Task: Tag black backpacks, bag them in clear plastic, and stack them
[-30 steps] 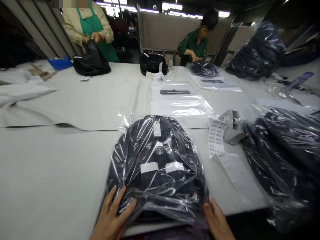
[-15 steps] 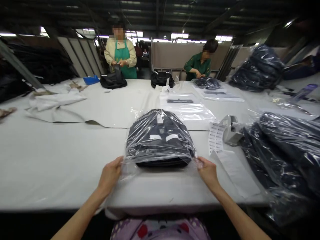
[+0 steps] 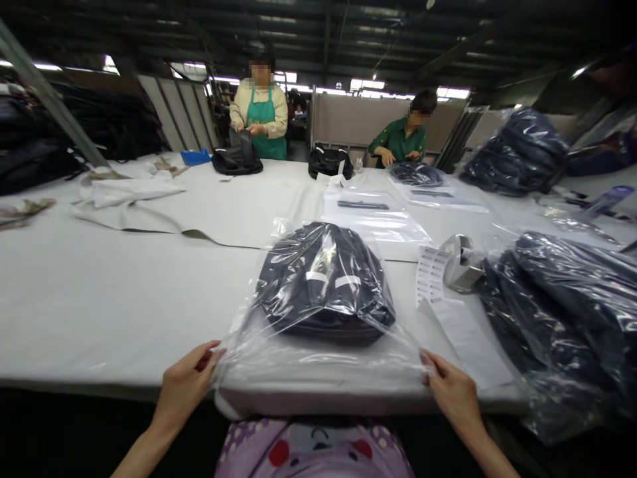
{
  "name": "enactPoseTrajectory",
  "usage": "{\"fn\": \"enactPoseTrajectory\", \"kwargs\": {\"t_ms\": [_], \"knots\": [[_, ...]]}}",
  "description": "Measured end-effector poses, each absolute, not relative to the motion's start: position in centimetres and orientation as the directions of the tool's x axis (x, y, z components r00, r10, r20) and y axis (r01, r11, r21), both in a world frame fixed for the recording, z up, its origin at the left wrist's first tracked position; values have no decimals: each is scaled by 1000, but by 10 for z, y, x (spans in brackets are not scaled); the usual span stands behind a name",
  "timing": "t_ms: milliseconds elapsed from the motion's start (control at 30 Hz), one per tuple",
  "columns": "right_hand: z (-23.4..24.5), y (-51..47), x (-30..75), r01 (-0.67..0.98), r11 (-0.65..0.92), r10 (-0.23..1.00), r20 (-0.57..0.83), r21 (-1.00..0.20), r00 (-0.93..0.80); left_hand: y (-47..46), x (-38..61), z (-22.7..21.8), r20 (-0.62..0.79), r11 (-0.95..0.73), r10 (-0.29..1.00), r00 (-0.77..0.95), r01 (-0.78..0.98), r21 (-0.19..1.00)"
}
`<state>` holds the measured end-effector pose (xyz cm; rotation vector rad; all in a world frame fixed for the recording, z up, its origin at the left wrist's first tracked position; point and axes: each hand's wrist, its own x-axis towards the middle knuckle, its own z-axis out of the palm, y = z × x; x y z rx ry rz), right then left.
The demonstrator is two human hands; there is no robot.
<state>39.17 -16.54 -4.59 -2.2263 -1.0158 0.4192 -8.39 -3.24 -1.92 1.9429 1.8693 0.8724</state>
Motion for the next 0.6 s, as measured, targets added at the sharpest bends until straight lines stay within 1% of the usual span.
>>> {"fn": "enactPoseTrajectory", "kwargs": {"t_ms": [67, 133, 167, 200, 233, 267, 300, 333, 400, 467, 500, 533, 600], "knots": [[-46, -173, 397, 542, -474, 751, 4, -695, 661, -49, -85, -20, 290, -103, 953, -85, 811, 576], [-46, -182, 402, 470, -470, 735, -36, -747, 677, -69, -80, -18, 430, -152, 897, -100, 845, 513], [-46, -188, 402, 413, -482, 714, -73, -773, 696, -79, -74, -17, 511, -228, 858, -55, 850, 474], [-46, -195, 399, 359, -499, 689, -109, -789, 716, -89, -66, -17, 583, -343, 812, 32, 834, 432], [-46, -202, 394, 325, -514, 670, -136, -794, 730, -97, -54, -17, 632, -481, 760, 150, 784, 392], [-45, -209, 385, 321, -520, 671, -146, -792, 727, -104, -40, -18, 652, -619, 700, 291, 702, 352], [-44, -215, 374, 349, -505, 699, -137, -790, 702, -109, -24, -19, 640, -738, 630, 440, 597, 316], [-43, -219, 359, 402, -462, 753, -110, -791, 649, -112, -6, -21, 599, -820, 557, 575, 493, 290], [-42, -219, 328, 530, -307, 885, -33, -791, 463, -112, 31, -24, 472, -901, 432, 768, 356, 246], [-43, -209, 299, 624, -139, 964, 39, -769, 262, -108, 62, -28, 355, -921, 383, 853, 327, 211], [-45, -200, 289, 661, -79, 978, 71, -747, 198, -105, 75, -30, 308, -919, 388, 869, 338, 203], [-47, -190, 282, 693, -39, 980, 107, -720, 166, -103, 85, -33, 268, -910, 408, 873, 364, 200], [-55, -169, 276, 756, -10, 957, 212, -654, 197, -99, 101, -38, 221, -878, 473, 853, 436, 196]]}}
